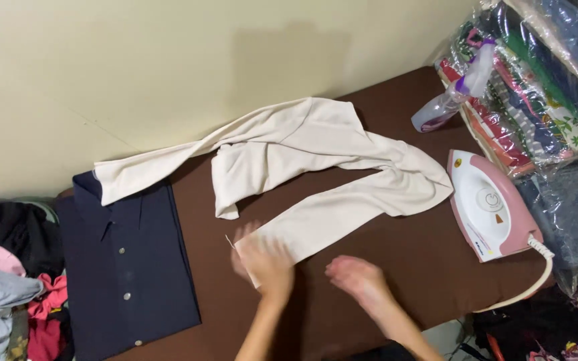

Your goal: Ironing a white long-sleeved shirt on an ironing board.

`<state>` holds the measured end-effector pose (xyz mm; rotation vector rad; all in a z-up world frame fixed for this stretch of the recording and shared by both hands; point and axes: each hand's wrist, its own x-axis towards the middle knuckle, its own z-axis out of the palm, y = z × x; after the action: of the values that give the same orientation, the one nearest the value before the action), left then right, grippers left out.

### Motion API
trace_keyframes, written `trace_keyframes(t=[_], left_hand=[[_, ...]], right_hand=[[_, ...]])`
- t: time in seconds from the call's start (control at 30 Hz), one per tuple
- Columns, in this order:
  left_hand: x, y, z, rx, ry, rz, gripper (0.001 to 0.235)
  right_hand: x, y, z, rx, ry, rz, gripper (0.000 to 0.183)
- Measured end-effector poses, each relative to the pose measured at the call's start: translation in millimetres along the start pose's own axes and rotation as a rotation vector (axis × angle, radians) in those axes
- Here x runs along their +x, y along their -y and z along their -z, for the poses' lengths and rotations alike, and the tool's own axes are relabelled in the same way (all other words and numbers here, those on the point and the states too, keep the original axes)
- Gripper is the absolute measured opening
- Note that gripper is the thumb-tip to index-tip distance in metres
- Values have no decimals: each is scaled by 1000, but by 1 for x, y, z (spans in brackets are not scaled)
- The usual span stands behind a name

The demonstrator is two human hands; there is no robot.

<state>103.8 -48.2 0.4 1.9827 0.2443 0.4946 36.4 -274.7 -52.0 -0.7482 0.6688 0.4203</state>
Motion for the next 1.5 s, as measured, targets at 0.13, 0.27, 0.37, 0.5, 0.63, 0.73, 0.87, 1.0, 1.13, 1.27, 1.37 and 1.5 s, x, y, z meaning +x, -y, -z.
trace_keyframes(t=[0.13,0.27,0.37,0.5,0.63,0.73,0.87,1.0,1.13,1.27,1.37,1.5], left_hand=[[5,21,50,714,-128,375,91],[4,30,41,619,-40,408,34],[3,59,54,355,-24,381,28],[-2,62,121,361,39,501,45],[-40,104,149,445,156,625,51],[-32,68,140,536,173,673,51],[-16,15,118,598,8,598,44],[-20,46,106,735,-26,410,26],[-20,34,105,746,-23,323,19],[-6,35,97,698,-134,28,13],[5,46,95,686,-139,7,15],[4,34,98,716,-175,138,30]], right_hand=[[7,128,13,-200,-516,342,27],[54,173,40,-582,-769,604,35],[64,175,45,-751,-882,651,37],[45,157,82,-844,-846,775,43],[-18,155,18,-1400,-968,469,53],[15,179,-8,-1596,-983,694,56],[107,233,-61,-1485,-587,1137,46],[180,259,-115,-2005,-600,448,92],[183,279,-130,-1906,-458,99,40],[214,306,-72,-1783,-615,674,35],[182,304,-61,-1631,-507,1065,33],[84,241,-45,-1528,-555,1355,40]])
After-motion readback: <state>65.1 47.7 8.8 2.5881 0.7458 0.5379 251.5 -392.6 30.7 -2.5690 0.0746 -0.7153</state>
